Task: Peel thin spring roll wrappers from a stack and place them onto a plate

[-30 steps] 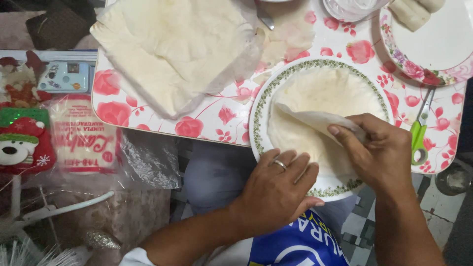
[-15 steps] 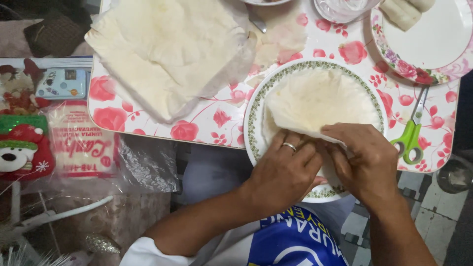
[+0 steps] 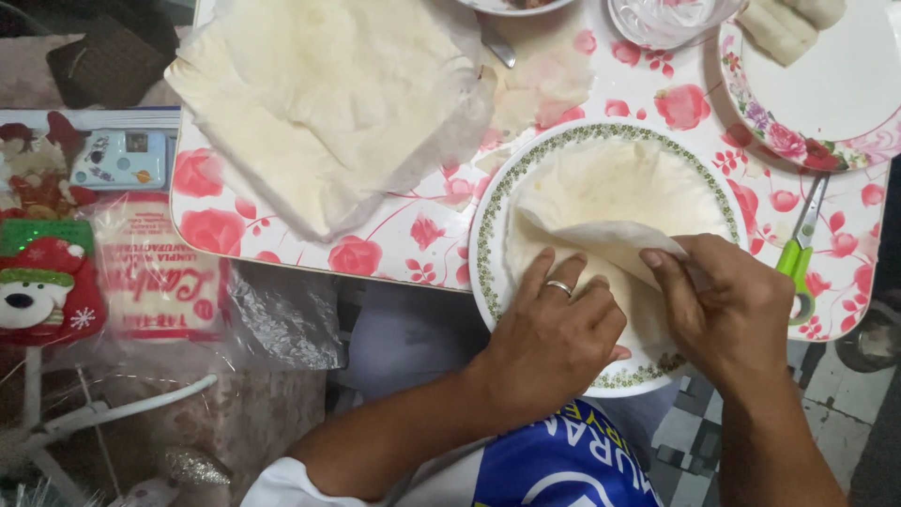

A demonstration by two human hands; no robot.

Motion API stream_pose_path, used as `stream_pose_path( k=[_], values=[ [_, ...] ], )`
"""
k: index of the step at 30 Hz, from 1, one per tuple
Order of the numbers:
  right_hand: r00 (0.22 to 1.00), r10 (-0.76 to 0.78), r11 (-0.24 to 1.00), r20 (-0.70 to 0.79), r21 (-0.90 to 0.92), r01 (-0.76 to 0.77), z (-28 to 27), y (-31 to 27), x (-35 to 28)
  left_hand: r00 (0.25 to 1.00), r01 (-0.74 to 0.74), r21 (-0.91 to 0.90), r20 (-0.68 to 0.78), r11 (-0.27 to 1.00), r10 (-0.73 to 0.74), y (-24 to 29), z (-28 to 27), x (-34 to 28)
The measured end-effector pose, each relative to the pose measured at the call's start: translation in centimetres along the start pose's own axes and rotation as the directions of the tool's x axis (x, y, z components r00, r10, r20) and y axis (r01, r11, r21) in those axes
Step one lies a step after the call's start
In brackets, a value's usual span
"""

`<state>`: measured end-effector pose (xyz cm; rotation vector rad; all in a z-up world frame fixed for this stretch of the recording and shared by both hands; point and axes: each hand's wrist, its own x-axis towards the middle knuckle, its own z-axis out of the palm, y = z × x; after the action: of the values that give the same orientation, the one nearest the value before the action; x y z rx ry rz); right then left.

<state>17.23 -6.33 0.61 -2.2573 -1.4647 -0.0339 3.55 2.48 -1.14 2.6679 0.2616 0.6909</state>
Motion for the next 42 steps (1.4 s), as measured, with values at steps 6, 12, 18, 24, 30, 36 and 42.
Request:
stream_pose_path(
  k=[6, 12, 18, 24, 30, 36, 42],
  values=[
    [0.996, 0.085, 0.996, 0.025, -0.022, -0.085, 0.1, 0.2, 0.2, 1.000, -0.002, 0.008, -0.009, 1.000, 0.002, -0.1, -0.1, 0.0],
    [0.993, 0.116, 0.992, 0.005, -0.052, -0.115, 0.1, 0.8, 0.3, 1.000, 0.007, -0.013, -0.019, 1.000, -0.007, -0.2, 0.0, -0.1],
    [0.983, 0.184, 0.980, 0.001, 0.080, -0.184, 0.0, 0.5, 0.5, 1.000, 0.007, 0.005, -0.026, 1.000, -0.007, -0.2, 0.1, -0.2],
    [0.960, 0.280, 0.946, -0.003, 0.172, -0.275, 0.0, 0.6, 0.5, 1.000, 0.002, 0.010, -0.009, 1.000, -0.002, -0.3, 0.1, -0.3],
    [0.948, 0.317, 0.925, -0.025, 0.226, -0.304, 0.0, 0.9, 0.9, 1.000, 0.015, 0.006, -0.021, 1.000, -0.015, -0.2, 0.3, -0.3],
    [0.922, 0.388, 0.871, 0.000, 0.327, -0.366, 0.0, 1.4, 1.1, 1.000, 0.015, 0.023, -0.027, 1.000, -0.014, -0.2, 0.2, -0.3],
    [0.898, 0.441, 0.826, 0.005, 0.388, -0.408, 0.1, 1.0, 0.9, 0.999, 0.009, 0.038, -0.043, 0.999, -0.008, -0.3, 0.2, -0.1]
  ],
)
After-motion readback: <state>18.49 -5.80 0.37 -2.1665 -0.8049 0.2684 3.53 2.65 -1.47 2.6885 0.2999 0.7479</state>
